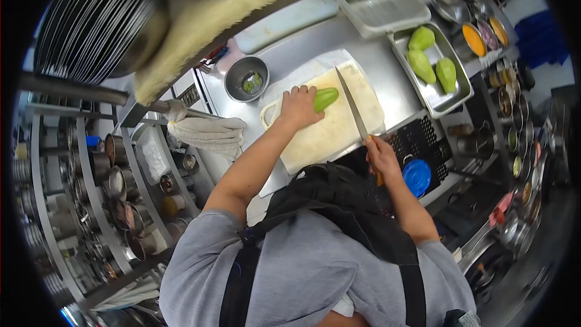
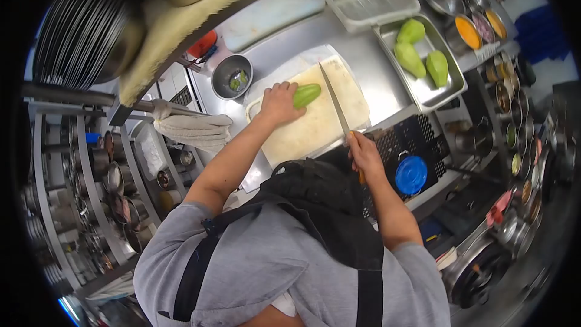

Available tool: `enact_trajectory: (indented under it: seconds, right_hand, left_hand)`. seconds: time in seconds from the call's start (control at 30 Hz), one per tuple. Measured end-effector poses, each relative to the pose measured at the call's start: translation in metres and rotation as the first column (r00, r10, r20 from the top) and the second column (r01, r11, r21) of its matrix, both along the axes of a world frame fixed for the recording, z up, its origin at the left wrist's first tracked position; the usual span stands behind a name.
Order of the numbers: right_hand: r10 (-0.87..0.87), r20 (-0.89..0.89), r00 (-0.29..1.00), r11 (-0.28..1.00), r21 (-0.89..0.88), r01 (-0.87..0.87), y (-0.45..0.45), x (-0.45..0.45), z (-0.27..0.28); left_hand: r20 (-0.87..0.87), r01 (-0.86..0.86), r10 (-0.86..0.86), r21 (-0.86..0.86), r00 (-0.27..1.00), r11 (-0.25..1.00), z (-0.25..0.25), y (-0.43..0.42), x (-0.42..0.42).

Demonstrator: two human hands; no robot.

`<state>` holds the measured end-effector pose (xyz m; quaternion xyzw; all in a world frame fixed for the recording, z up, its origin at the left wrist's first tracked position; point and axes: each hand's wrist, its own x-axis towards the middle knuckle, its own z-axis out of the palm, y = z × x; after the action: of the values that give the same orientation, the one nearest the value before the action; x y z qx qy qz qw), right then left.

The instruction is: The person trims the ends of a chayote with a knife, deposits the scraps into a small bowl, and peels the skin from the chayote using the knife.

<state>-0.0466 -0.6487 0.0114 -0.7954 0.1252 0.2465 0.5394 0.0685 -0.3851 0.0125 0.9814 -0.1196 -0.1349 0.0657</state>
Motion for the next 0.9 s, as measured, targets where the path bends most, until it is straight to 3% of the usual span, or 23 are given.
enact_trajectory:
  seconds: [0.37, 0.57, 0.73, 0.9]
  right_hand:
    - [0.067, 0.073, 0.995, 0.998, -0.002, -0.067, -0.004, -0.007, 0.009]
    - [0.101, 0.036, 0.994, 0.994, -0.033, -0.100, -0.012, -0.001, 0.012]
    - [0.155, 0.116, 0.981, 0.982, -0.124, -0.140, -0.012, 0.001, 0.011]
    - [0.150, 0.075, 0.986, 0.985, -0.093, -0.143, -0.001, 0.024, 0.013]
  left_hand:
    - [0.133, 0.043, -0.040, -0.016, 0.990, 0.999, -0.013, -0.007, 0.007]
    - [0.157, 0.036, -0.031, -0.033, 0.987, 0.999, -0.014, -0.009, 0.007]
    - [0.143, 0.035, -0.028, -0.047, 0.989, 0.998, -0.013, -0.008, 0.008]
    - [0.144, 0.042, -0.033, -0.058, 0.989, 0.997, -0.016, -0.008, 0.006]
